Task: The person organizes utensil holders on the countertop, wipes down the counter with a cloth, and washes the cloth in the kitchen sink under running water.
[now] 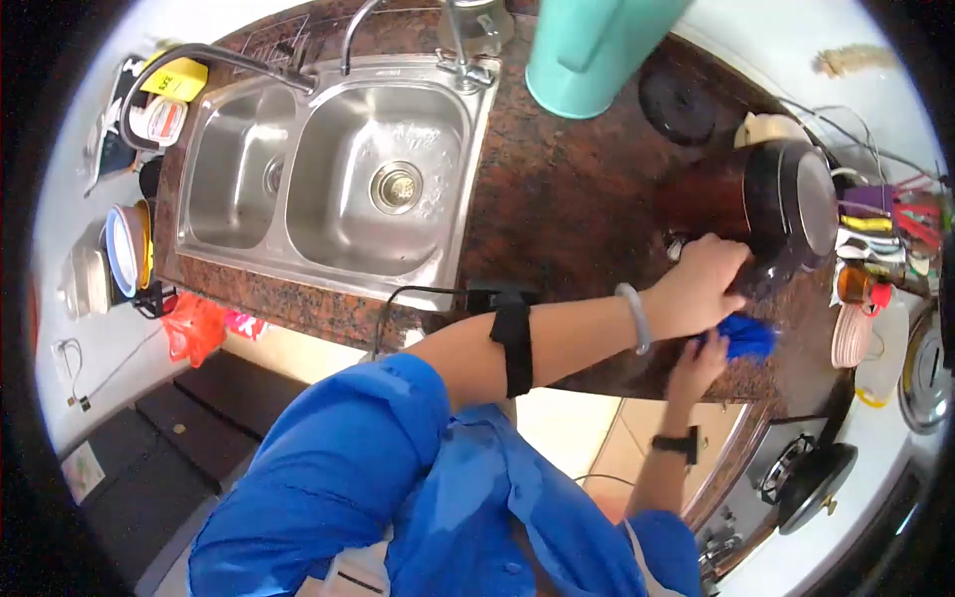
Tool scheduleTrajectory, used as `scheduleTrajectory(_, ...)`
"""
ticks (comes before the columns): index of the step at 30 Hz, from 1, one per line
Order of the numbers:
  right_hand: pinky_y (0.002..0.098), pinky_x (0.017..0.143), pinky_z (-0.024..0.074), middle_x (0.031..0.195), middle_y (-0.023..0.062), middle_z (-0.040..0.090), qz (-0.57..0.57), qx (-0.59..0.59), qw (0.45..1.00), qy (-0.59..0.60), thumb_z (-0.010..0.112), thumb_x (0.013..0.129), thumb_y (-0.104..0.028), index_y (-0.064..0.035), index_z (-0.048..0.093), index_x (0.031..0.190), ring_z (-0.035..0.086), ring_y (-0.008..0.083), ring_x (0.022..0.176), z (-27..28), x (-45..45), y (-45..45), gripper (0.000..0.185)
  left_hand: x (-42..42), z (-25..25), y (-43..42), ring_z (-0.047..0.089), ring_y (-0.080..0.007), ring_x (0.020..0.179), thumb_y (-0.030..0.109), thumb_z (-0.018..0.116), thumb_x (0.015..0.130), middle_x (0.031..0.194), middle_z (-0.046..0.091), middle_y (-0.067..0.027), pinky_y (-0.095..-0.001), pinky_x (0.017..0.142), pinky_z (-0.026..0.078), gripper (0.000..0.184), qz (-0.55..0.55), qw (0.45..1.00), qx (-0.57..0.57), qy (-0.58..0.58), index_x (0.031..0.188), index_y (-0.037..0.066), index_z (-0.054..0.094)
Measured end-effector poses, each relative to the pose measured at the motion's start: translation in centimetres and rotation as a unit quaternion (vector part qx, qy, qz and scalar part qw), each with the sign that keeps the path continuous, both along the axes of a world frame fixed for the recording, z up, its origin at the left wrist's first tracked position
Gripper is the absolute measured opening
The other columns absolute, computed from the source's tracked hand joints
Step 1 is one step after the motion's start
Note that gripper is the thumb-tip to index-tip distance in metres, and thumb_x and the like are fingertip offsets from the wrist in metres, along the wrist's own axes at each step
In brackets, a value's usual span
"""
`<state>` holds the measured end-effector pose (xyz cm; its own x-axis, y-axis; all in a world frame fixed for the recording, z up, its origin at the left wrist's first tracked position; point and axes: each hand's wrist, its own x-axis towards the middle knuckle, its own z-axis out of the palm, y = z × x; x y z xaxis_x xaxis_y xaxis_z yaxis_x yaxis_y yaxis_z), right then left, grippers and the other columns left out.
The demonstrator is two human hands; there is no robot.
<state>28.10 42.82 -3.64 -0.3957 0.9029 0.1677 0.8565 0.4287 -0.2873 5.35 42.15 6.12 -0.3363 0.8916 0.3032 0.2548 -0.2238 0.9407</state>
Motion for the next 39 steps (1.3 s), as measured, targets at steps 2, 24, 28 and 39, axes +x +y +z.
scheduleTrajectory(2,0.0507,0.103,0.0304,0.13,0.0228,0.05,0.029,-0.16,0.967,0.198,0.058,0.087,-0.02,-0.0036,0.051,0.128,0.043,0.0405,0.122,0.3,-6.3,-5.9,0.045,-0.8,0.7,-1.8,0.048,-0.0394,0.105,0.014,0.076,0.067,0.111,0.051,-0.0181,-0.0488,0.088,0.039,0.052,0.033,0.999,-0.005,-0.001,0.111,0.003,0.052)
scheduleTrajectory(24,0.0522,0.101,0.0311,0.137,0.0247,0.043,0.156,0.01,0.988,0.006,0.065,0.082,-0.014,-0.0046,0.052,0.118,0.045,0.042,0.118,-0.8,-12.3,-18.8,0.039,-25.1,-3.6,-64.4,0.048,-0.0196,0.116,-0.002,0.055,0.087,0.133,0.043,-0.0102,-0.0308,0.094,0.044,0.03,0.481,0.867,-0.129,0.025,0.116,0.004,0.055)
scheduleTrajectory(28,0.0486,0.089,0.0387,0.134,0.0187,0.049,0.326,0.012,0.945,0.037,0.072,0.063,-0.013,-0.0064,0.061,0.105,0.05,0.0375,0.113,-0.6,-25.8,-30.9,0.044,-24.1,-3.6,-72.9,0.049,-0.0178,0.111,-0.003,0.055,0.086,0.133,0.042,-0.0101,-0.0289,0.09,0.043,0.031,0.52,0.845,-0.121,-0.022,0.117,0.005,0.053)
scheduleTrajectory(39,0.0443,0.092,0.0428,0.113,0.014,0.06,0.579,-0.221,0.759,0.197,0.065,0.078,-0.015,-0.009,0.062,0.106,0.055,0.036,0.105,0.9,-60.3,-50.6,0.029,-30.4,0.0,-68.3,0.049,-0.0194,0.111,-0.006,0.056,0.084,0.135,0.038,-0.011,-0.0294,0.088,0.046,0.031,0.449,0.888,-0.089,-0.046,0.113,0.004,0.054)
